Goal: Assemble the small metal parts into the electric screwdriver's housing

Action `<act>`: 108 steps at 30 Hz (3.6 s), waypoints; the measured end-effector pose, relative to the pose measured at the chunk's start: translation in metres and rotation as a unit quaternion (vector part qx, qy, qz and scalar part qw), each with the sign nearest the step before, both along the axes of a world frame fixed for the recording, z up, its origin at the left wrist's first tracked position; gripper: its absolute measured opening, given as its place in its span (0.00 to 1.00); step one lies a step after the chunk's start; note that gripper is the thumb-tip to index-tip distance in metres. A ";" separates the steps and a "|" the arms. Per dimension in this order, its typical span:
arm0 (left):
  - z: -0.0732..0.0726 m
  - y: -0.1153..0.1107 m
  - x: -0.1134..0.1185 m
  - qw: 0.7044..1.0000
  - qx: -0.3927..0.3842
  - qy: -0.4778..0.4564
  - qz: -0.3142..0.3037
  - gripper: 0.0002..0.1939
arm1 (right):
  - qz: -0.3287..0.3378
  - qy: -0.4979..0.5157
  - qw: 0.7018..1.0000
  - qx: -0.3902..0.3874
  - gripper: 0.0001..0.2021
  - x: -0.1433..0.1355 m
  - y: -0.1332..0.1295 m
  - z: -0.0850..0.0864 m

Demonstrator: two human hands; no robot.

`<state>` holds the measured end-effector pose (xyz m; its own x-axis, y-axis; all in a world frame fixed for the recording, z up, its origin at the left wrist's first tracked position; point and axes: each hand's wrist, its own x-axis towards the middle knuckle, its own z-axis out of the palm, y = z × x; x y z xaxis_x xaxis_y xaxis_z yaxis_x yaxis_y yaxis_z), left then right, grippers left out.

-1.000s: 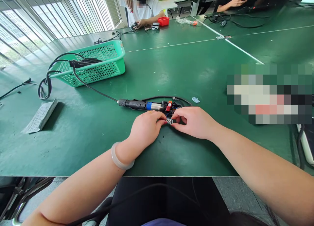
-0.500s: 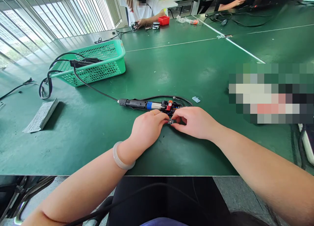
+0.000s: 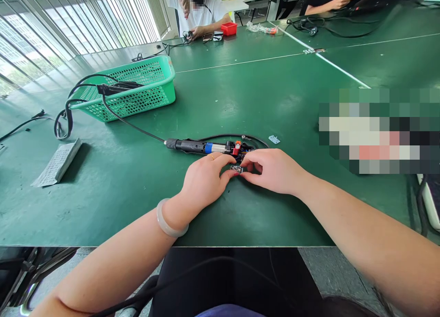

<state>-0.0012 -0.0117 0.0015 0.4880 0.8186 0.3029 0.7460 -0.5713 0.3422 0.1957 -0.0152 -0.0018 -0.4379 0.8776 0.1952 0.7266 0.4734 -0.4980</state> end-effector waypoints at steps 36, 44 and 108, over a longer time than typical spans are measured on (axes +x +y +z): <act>0.004 -0.004 0.007 0.995 0.047 0.077 -0.032 0.10 | 0.006 -0.015 1.000 0.014 0.04 0.000 -0.001 0.000; 0.000 -0.005 0.006 0.987 0.104 0.116 -0.042 0.10 | 0.005 -0.020 1.000 0.014 0.04 -0.001 -0.001 0.000; -0.004 -0.002 0.000 0.971 0.206 0.105 -0.061 0.13 | -0.003 0.007 1.000 0.021 0.06 0.005 0.002 -0.003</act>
<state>-0.0008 -0.0138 -0.0026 0.6604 0.5811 0.4757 0.6927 -0.7160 -0.0871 0.2010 -0.0129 -0.0052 -0.4298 0.8710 0.2379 0.7225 0.4898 -0.4878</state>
